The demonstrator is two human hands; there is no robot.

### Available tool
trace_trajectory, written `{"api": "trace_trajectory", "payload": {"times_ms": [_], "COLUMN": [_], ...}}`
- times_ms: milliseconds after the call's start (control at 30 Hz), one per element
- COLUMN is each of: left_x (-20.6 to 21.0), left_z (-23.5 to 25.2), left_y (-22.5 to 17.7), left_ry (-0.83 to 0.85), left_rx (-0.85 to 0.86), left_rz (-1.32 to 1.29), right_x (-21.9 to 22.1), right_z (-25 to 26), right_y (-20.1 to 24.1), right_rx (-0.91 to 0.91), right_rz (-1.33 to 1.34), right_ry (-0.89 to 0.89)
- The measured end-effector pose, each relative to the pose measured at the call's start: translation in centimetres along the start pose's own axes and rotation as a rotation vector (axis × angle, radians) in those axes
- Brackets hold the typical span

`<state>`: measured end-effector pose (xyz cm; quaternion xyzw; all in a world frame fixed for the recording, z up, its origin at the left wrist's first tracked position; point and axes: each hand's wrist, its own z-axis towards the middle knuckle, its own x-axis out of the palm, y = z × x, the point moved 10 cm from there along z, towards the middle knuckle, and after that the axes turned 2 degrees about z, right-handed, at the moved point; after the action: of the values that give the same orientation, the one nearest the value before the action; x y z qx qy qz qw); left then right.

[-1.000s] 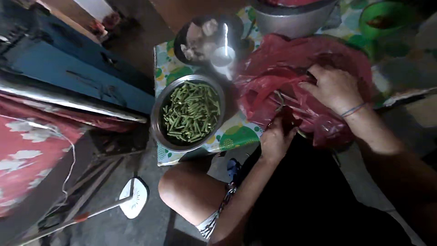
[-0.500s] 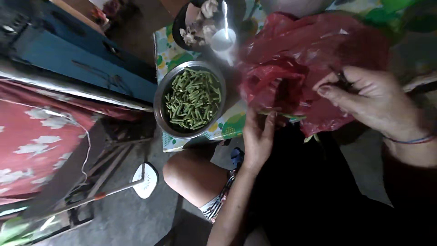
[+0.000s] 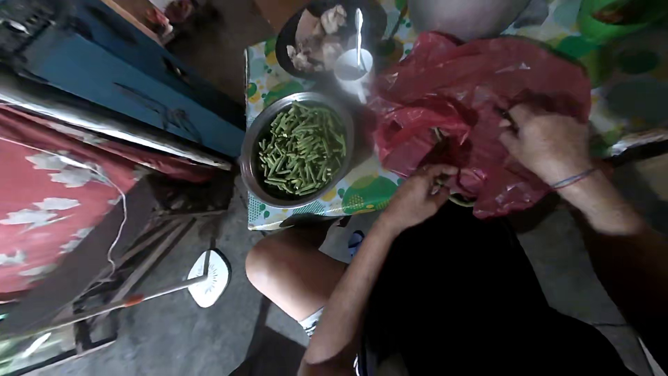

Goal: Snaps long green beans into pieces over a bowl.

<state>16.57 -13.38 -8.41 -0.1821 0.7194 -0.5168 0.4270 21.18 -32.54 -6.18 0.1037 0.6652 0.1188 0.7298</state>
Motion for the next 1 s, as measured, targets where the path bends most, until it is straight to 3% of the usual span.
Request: {"api": "trace_trajectory", "payload": {"times_ms": [100,233,333,433,533,633,700,833,933,1000], "left_x": [-1.4,-4.5,-6.9,-9.9,-11.2,-11.0,-10.4,-9.7,-5.3,-3.0], "left_z": [2.6,6.4,7.4,7.4,7.6,8.0,7.8,7.7,9.6,12.2], "left_y": [1.6,4.0,1.2,-3.4,-6.4,-7.9,-8.3,-5.4,-2.6,-0.6], "left_ry": [0.071,-0.162,-0.227,-0.298,-0.286,-0.259,-0.236,-0.434,-0.201,-0.109], "left_rx": [-0.155,-0.254,-0.13,0.068,0.157,0.203,0.217,0.125,-0.056,0.013], "left_rz": [-0.246,-0.182,-0.045,-0.008,-0.209,-0.435,-0.468,-0.07,0.226,0.358], "right_x": [-2.1,1.8,1.6,-3.3,-6.4,-5.9,-5.7,-8.2,-9.5,-10.3], "right_z": [0.7,1.0,2.3,2.8,3.3,3.4,3.6,3.2,3.2,3.8], "right_y": [2.0,3.4,2.1,0.8,1.9,4.5,4.4,-0.4,-1.4,0.4], "right_rx": [-0.055,0.027,-0.006,-0.01,-0.026,-0.082,-0.105,-0.015,-0.033,-0.105], "right_rz": [0.081,0.04,0.044,0.256,0.494,0.389,0.295,0.437,0.526,0.51], "right_ry": [0.003,0.143,0.024,-0.113,-0.155,-0.117,-0.184,-0.313,-0.35,-0.335]}}
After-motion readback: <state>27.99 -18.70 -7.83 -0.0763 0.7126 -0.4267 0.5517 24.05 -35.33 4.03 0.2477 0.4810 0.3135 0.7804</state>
